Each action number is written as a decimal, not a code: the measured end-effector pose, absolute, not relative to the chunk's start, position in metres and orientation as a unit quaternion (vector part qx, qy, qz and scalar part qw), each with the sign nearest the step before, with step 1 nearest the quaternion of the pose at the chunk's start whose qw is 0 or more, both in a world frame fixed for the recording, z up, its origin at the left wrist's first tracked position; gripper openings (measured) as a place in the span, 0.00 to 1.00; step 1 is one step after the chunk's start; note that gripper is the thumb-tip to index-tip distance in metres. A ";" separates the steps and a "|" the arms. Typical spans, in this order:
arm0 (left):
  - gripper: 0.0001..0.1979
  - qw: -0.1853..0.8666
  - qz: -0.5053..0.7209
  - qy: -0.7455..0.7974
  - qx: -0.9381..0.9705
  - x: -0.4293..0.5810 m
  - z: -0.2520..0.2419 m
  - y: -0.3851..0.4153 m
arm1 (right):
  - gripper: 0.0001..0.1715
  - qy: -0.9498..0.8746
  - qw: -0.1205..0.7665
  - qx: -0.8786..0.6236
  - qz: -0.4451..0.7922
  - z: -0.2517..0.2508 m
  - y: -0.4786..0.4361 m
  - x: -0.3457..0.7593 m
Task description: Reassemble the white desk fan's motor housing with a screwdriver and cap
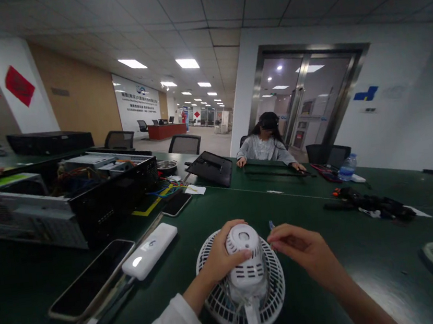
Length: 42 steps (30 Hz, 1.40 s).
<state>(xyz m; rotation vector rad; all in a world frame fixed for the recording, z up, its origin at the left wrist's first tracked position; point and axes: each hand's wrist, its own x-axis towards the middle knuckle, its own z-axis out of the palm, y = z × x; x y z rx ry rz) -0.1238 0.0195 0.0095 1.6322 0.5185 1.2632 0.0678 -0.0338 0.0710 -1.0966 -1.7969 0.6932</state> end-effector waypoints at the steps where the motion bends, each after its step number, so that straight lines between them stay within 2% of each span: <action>1: 0.30 0.486 0.519 0.212 0.670 -0.124 0.010 0.020 | 0.07 -0.737 0.445 -0.422 0.283 0.074 -0.029 0.055; 11: 0.31 0.502 0.514 0.207 0.664 -0.122 0.010 0.020 | 0.04 -0.798 0.364 -0.418 0.235 0.072 -0.014 0.039; 16: 0.31 0.495 0.516 0.216 0.665 -0.123 0.011 0.020 | 0.05 -0.787 0.389 -0.396 0.269 0.077 -0.013 0.045; 19: 0.31 0.494 0.515 0.226 0.663 -0.123 0.011 0.019 | 0.07 -0.748 0.358 -0.528 0.187 0.074 0.005 0.062; 22: 0.32 0.498 0.513 0.229 0.660 -0.123 0.011 0.019 | 0.09 -0.684 0.260 -0.674 0.097 0.060 0.033 0.083; 27: 0.32 0.501 0.512 0.232 0.659 -0.123 0.011 0.018 | 0.14 -0.594 0.161 -0.787 0.048 0.016 0.068 0.094; 30: 0.33 0.504 0.516 0.227 0.655 -0.123 0.011 0.018 | 0.16 -0.566 0.141 -0.811 0.045 -0.004 0.076 0.090; 33: 0.33 0.507 0.519 0.225 0.650 -0.123 0.011 0.019 | 0.15 -0.562 0.157 -0.811 0.053 -0.008 0.079 0.091; 36: 0.32 0.510 0.519 0.221 0.650 -0.123 0.011 0.019 | 0.15 -0.571 0.216 -0.790 0.056 0.010 0.082 0.098; 42: 0.32 0.513 0.518 0.217 0.649 -0.123 0.009 0.018 | 0.30 -0.582 0.445 -0.680 0.018 0.090 0.055 0.093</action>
